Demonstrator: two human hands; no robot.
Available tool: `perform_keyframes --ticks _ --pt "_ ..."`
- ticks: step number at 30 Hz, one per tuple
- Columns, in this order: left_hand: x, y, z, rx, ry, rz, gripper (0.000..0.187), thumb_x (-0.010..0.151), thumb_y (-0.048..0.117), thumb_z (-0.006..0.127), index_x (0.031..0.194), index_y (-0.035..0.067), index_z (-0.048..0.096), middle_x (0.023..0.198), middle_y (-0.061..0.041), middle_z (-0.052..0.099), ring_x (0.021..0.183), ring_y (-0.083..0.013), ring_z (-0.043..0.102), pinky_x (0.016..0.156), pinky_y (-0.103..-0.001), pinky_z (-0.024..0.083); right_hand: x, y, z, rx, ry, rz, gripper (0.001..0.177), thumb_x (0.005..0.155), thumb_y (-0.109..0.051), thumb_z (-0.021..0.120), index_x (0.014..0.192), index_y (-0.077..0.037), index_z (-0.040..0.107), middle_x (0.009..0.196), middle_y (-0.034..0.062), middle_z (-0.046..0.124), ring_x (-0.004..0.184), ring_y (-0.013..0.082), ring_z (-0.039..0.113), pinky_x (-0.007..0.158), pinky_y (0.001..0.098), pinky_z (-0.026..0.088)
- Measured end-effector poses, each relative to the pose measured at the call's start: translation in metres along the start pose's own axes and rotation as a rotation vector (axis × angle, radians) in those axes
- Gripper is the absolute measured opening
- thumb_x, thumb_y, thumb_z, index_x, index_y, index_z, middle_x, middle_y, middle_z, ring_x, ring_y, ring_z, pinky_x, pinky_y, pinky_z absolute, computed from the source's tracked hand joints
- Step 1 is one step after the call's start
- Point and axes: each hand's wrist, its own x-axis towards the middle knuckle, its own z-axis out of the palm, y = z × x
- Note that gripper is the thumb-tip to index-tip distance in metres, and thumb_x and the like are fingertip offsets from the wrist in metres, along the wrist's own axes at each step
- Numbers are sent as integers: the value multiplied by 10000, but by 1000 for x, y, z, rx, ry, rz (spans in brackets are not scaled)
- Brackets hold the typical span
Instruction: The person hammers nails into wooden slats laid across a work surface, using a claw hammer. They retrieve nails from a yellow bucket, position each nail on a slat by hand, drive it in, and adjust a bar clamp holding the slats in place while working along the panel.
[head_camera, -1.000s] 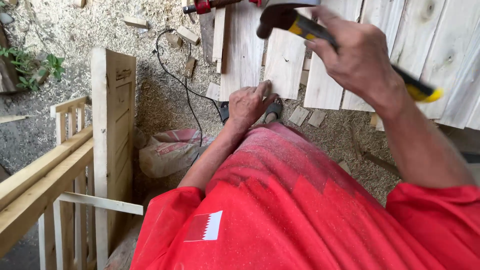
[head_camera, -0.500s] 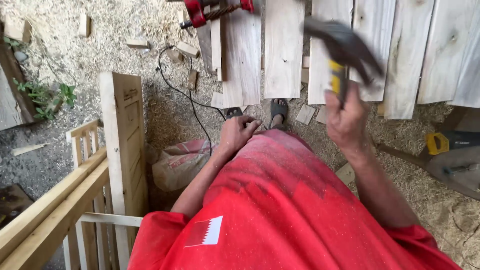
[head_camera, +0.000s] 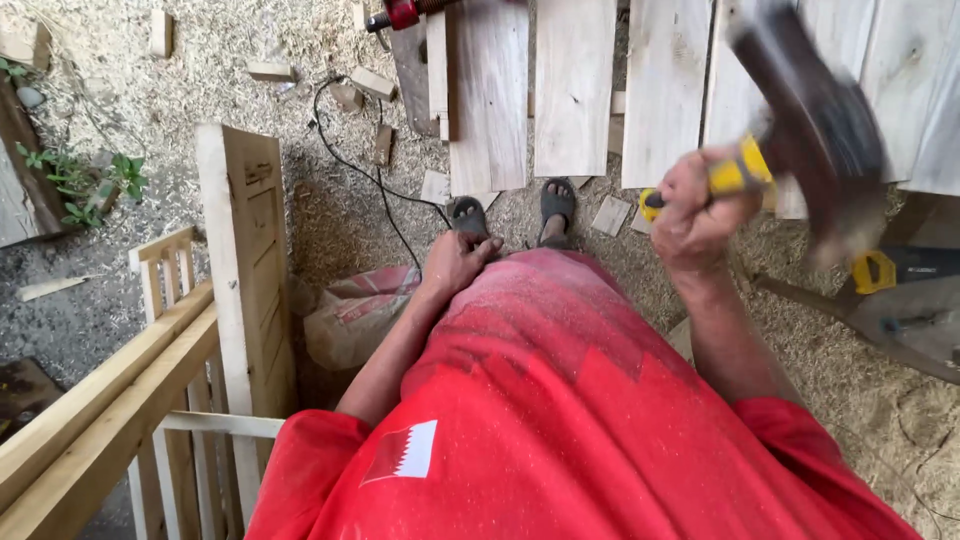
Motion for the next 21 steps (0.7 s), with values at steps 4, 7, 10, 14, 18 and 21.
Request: perform_keyframes --ticks 4,7,10,14,18,21 --pt "6 -10 -4 40 -23 -60 415 883 509 676 993 134 817 840 -192 750 793 -348 749 736 -465 561 -26 37 6 -69 -152 -26 218 1147 -153 493 1228 46 533 857 107 617 550 116 550 418 246 499" --pt "-2 -13 -1 33 -12 -44 413 895 499 679 989 120 812 861 -200 745 822 -357 742 743 -467 562 -32 62 16 -423 -470 211 257 1164 -195 519 1264 37 566 849 116 651 530 118 568 400 244 484" --pt "5 -16 -2 39 0 -17 400 898 494 683 1001 132 817 883 -200 747 835 -364 737 754 -463 563 -21 63 19 -408 -295 76 231 1233 -240 504 1320 -27 522 887 108 649 668 153 635 540 281 540" --pt "3 -16 -10 -86 -32 -116 385 868 469 690 1022 132 796 882 -180 779 822 -306 797 770 -423 592 -31 24 15 203 35 -61 426 1138 -238 464 1438 62 429 754 66 537 562 106 528 419 274 440" --pt "3 -20 -11 19 -60 -79 367 884 464 681 1052 166 814 903 -195 762 841 -319 767 774 -429 569 -27 26 25 -293 -464 316 486 1067 -169 544 1448 116 448 963 148 669 476 142 575 323 262 507" --pt "5 -20 -8 -38 -56 -44 364 898 458 666 1059 164 807 903 -191 761 842 -306 781 762 -424 576 -24 37 36 -370 -523 489 285 1161 -284 556 1172 0 572 680 82 609 514 144 584 390 323 484"
